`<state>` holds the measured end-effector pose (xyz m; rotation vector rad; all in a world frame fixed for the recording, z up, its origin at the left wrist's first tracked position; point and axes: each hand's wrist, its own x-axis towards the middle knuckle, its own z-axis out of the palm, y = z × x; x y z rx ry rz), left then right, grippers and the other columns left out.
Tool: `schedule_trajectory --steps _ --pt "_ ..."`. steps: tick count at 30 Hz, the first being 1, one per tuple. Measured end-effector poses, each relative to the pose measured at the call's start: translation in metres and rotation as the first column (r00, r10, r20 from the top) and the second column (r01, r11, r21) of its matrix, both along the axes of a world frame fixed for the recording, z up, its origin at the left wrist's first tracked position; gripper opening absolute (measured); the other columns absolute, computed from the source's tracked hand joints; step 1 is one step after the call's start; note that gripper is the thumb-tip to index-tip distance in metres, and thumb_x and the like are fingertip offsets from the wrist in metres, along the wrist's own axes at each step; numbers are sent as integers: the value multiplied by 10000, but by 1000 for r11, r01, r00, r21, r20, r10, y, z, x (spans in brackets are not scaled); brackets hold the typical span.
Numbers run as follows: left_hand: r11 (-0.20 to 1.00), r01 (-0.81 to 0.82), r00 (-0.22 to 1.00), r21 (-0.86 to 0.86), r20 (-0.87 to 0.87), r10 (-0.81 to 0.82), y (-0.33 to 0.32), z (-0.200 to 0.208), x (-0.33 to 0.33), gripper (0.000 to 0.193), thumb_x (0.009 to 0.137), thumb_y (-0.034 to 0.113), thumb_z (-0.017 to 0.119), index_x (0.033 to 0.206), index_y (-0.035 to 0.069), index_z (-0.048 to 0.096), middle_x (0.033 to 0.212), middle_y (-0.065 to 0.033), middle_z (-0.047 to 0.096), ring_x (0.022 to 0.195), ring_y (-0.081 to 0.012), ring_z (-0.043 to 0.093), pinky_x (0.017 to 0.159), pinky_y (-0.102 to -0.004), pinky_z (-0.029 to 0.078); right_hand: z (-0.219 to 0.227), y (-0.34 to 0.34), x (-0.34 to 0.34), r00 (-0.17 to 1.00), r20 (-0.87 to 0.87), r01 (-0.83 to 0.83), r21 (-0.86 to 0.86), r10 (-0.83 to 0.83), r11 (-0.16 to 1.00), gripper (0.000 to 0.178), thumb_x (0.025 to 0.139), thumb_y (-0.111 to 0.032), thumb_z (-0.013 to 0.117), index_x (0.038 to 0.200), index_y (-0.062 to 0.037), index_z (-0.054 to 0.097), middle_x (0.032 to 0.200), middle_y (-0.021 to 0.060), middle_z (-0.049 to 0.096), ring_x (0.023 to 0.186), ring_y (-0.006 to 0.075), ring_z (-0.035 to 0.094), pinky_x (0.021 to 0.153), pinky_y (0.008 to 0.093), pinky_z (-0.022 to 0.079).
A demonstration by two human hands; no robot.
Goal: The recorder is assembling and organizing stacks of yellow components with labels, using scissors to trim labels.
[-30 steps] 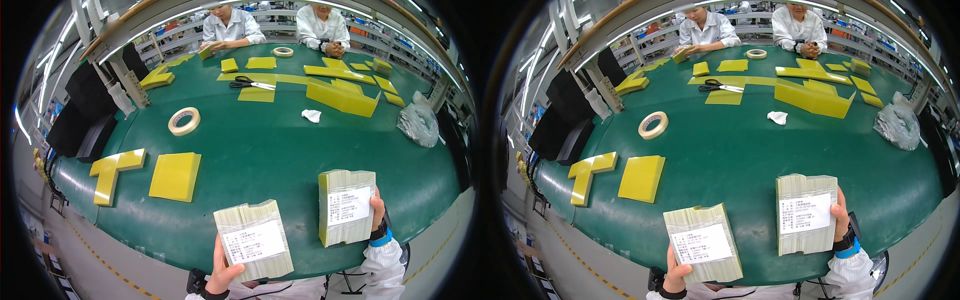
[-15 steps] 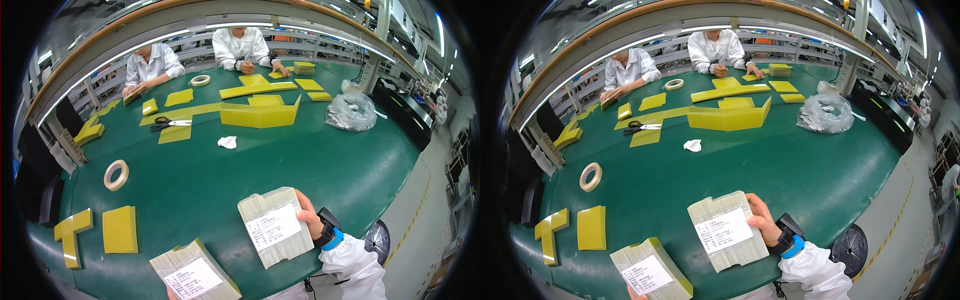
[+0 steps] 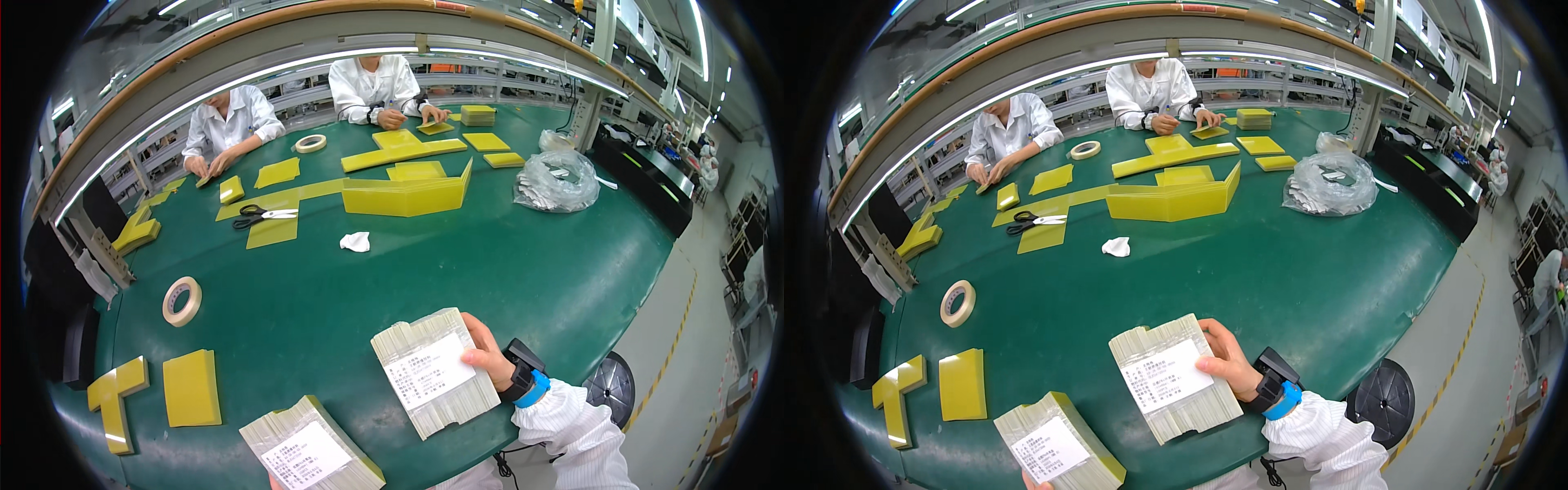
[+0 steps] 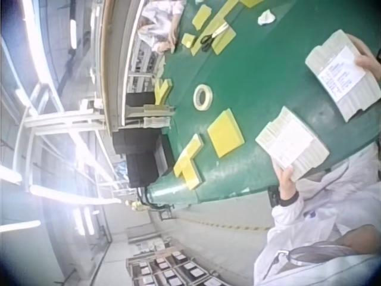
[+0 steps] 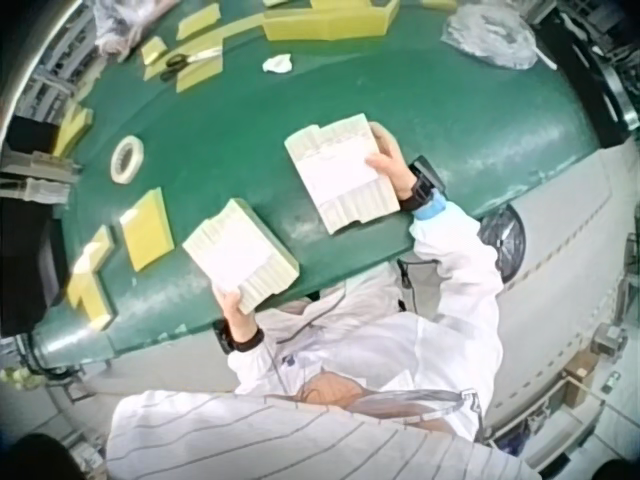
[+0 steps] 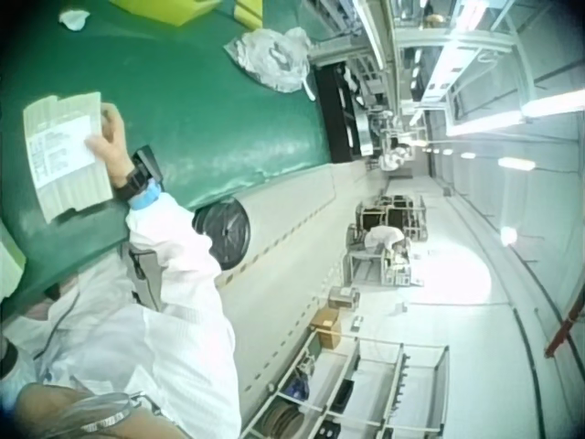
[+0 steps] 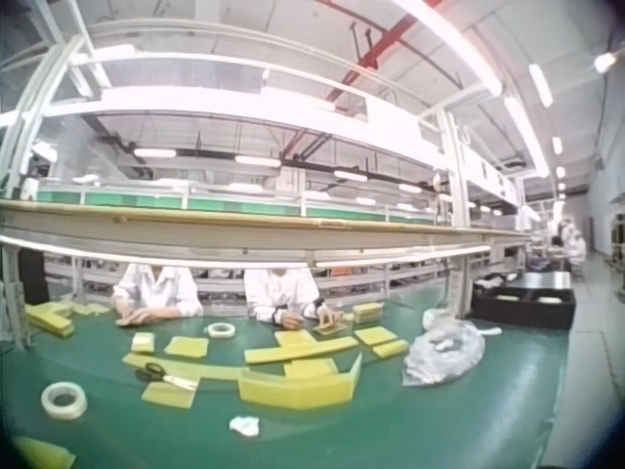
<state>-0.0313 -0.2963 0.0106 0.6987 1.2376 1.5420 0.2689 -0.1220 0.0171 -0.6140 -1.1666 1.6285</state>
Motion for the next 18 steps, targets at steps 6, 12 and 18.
schedule_trajectory --steps 6,12,18 --pt "1000 2 1000 16 2 -2 1 6 0 709 753 252 588 1345 -38 325 1332 -144 420 1233 -255 405 1016 -358 310 1 -1 -1 997 66 43 -37 -40 998 608 783 -243 649 1246 10 345 1157 161 523 1088 216 515 931 343 406" --pt "1000 3 1000 27 5 -3 5 13 2 695 764 254 582 1341 -40 331 1329 -143 424 1229 -251 410 1013 -355 315 8 0 -6 961 246 208 -353 -124 912 542 828 -253 609 1200 56 365 1111 170 507 1034 217 524 889 340 435" --pt "998 5 999 63 -40 -3 4 12 3 627 820 258 536 1333 -46 343 1317 -134 438 1209 -239 428 1000 -343 329 13 -1 -11 946 283 250 -332 -157 910 496 827 -314 595 1147 36 451 1077 133 530 1013 191 523 865 312 422"
